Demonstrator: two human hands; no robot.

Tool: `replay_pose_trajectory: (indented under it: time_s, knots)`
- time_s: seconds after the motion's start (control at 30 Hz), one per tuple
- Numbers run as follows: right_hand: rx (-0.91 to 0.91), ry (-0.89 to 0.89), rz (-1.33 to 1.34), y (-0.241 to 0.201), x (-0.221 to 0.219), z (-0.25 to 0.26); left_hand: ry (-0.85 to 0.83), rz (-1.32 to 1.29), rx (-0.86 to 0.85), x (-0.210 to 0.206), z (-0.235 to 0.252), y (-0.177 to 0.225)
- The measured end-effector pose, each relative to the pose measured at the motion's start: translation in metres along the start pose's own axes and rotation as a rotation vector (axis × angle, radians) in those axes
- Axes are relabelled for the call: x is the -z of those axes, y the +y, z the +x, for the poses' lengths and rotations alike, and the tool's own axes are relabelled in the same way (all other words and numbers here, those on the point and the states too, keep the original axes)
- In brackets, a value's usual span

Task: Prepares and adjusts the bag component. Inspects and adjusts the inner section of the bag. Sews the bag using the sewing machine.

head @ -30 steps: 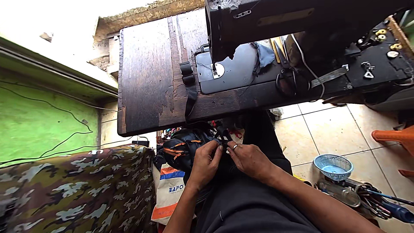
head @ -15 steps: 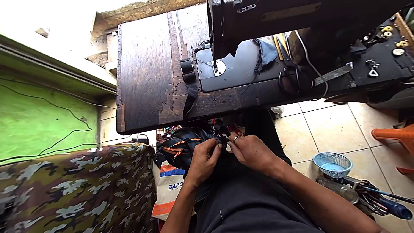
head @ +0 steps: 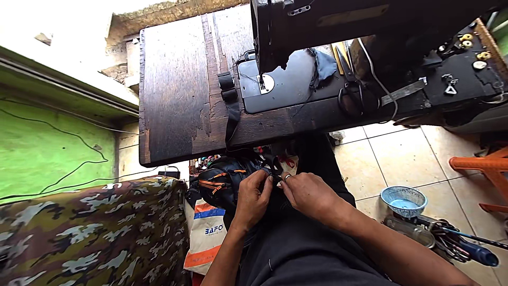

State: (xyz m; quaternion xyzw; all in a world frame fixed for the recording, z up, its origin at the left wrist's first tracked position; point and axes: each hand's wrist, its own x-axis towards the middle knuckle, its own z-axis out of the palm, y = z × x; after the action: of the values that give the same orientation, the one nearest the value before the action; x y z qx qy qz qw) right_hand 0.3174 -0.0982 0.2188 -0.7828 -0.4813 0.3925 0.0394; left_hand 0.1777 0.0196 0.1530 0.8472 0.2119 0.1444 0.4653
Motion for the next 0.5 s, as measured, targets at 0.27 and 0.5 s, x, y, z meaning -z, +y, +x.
replay_pose_trajectory:
  time_s: [0.27,0.5]
  knots:
    - [0.019,0.077,-0.159,0.001,-0.008,0.006,-0.077,-0.051,-0.016,0.004,-0.001,0.0]
    - [0.341,0.228,0.298,0.058,-0.015,0.021,-0.157,-0.135,0.087,0.017,0.0,-0.003]
